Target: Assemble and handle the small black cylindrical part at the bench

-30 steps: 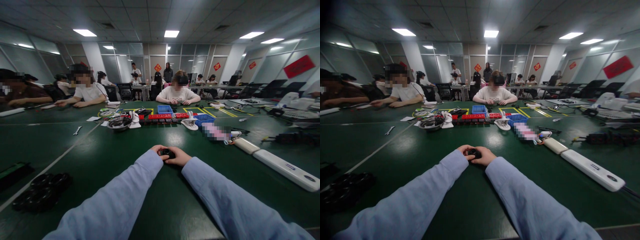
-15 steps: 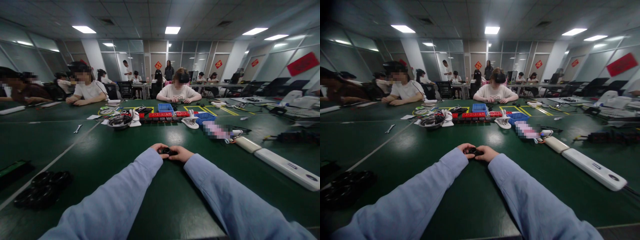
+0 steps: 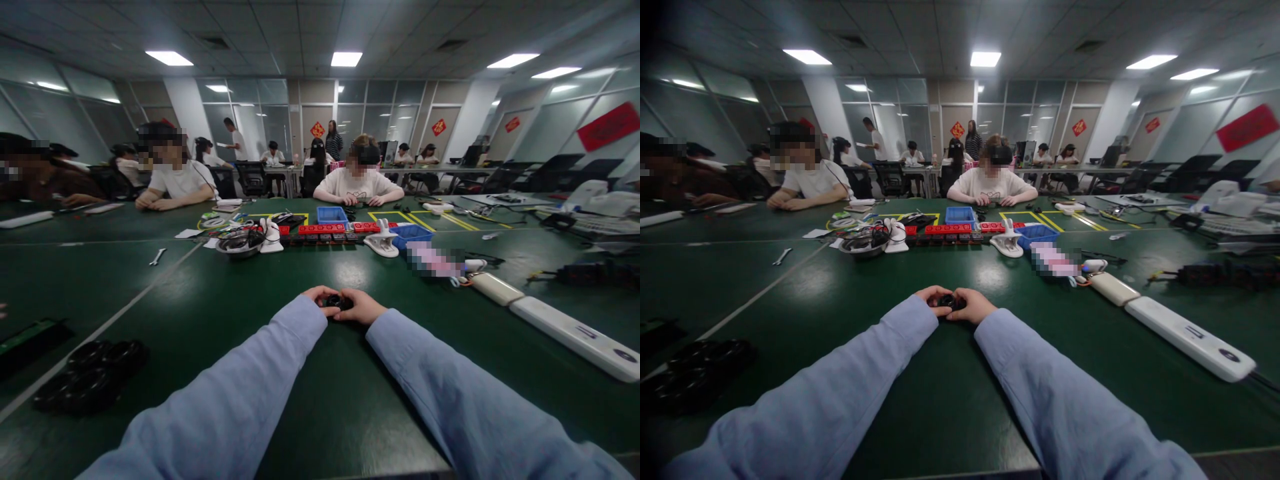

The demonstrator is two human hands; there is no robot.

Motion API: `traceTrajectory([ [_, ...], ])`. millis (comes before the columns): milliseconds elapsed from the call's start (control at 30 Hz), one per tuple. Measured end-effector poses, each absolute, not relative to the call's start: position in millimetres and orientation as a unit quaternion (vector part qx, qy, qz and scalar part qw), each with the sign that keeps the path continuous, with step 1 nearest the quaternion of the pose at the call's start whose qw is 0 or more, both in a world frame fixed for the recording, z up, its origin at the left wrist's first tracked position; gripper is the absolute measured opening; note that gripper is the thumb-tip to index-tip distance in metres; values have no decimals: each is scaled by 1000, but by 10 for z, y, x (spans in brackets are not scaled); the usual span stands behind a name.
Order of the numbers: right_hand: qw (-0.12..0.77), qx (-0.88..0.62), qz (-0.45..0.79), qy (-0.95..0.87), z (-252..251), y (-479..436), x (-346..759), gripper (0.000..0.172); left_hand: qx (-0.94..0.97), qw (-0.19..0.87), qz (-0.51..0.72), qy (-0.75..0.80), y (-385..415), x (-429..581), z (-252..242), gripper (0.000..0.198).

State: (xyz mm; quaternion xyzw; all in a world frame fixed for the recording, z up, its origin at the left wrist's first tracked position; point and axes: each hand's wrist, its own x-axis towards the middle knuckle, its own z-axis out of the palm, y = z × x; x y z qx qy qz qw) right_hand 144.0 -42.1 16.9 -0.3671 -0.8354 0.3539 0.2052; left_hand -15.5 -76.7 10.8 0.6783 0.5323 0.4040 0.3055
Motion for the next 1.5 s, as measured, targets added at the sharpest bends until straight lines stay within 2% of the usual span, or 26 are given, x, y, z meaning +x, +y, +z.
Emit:
traceTrajectory([
  [200,192,-513,150,-824,224,-622,1241,31,646,210,424,599,-765,-87,71,39],
  [300,179,-537,100,-818,270,-704,1185,30,648,197,427,599,-776,-80,93,38],
  [467,214,-401,217,-864,249,-603,1314,44,675,258,410,557,-794,-142,117,38],
  [600,183,-303,364,-862,228,-471,1431,37,680,324,407,517,-780,-187,119,39],
  [667,175,-298,396,-851,237,-444,1452,34,679,331,409,512,-764,-198,119,39],
  [933,163,-292,412,-847,276,-430,1456,27,679,330,398,521,-727,-210,117,42],
  [1500,173,-314,386,-850,226,-399,1449,28,695,310,385,522,-759,-194,134,41],
])
